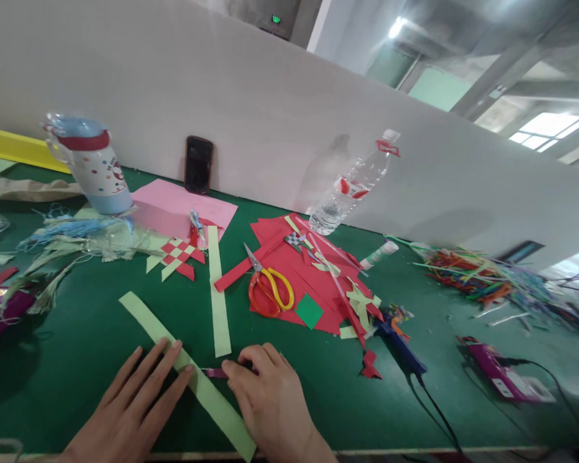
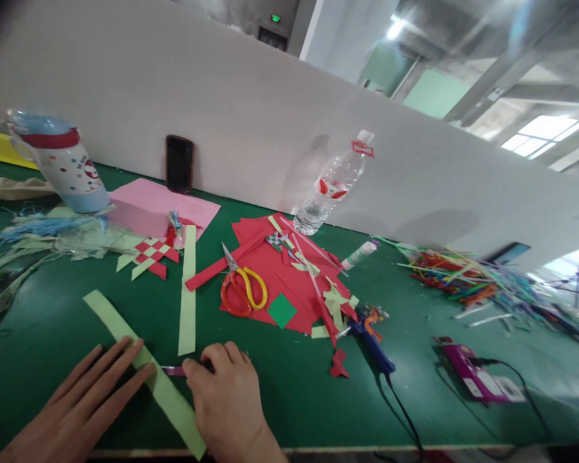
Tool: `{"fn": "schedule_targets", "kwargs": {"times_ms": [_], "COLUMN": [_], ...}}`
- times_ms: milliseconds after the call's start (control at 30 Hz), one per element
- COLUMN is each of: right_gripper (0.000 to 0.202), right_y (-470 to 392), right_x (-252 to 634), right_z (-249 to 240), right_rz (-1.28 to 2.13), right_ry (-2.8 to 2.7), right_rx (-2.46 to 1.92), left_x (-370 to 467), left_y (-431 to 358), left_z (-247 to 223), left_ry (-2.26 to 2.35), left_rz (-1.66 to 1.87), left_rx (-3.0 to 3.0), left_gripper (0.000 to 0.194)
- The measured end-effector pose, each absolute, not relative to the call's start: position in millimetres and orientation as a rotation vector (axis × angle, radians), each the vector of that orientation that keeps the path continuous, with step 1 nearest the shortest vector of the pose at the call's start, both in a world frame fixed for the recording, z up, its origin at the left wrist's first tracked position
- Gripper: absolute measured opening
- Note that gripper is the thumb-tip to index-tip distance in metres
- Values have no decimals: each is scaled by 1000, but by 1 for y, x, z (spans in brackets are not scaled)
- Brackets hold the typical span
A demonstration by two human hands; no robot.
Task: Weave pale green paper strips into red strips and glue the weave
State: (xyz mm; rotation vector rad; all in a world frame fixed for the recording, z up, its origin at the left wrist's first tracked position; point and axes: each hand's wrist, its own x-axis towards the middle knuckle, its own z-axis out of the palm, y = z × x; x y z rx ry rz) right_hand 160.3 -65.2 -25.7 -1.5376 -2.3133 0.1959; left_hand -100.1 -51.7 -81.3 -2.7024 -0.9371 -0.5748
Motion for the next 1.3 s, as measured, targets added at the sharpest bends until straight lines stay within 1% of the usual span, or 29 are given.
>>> {"fn": "schedule_targets", "kwargs": {"times_ms": [133,300,900,967,1167,1300], "right_gripper": [23,23,22,23,22,23], "right_y": [-66,-64,-57,-57,-62,-66], "right_x": [158,156,148,150,156,158], "right_z": [-27,-28,-29,-29,-27,-26], "right_rz": [172,123,173,180,174,170], "right_ry": [-2329,-2333,-2304,-2292,-2314,-2304], "right_rx": [-1535,-1537,-1536,-1547,-1545,-1525], "left_x": [-98,-96,-97,-97,-97,-99], "left_y": [-53,-52,-51,-51,-51,-50], "left_z": [-79,-74,-78,-76,-71,-76], "left_ry": [-989,-927,-933,-942,-913,-912], "left_rz": [-564,-540,-579,-579,-571,-562], "left_rx": [-2697,-2697,-2699,-2695,-2728,-2732], "left_gripper": [93,94,103,101,87,87]}}
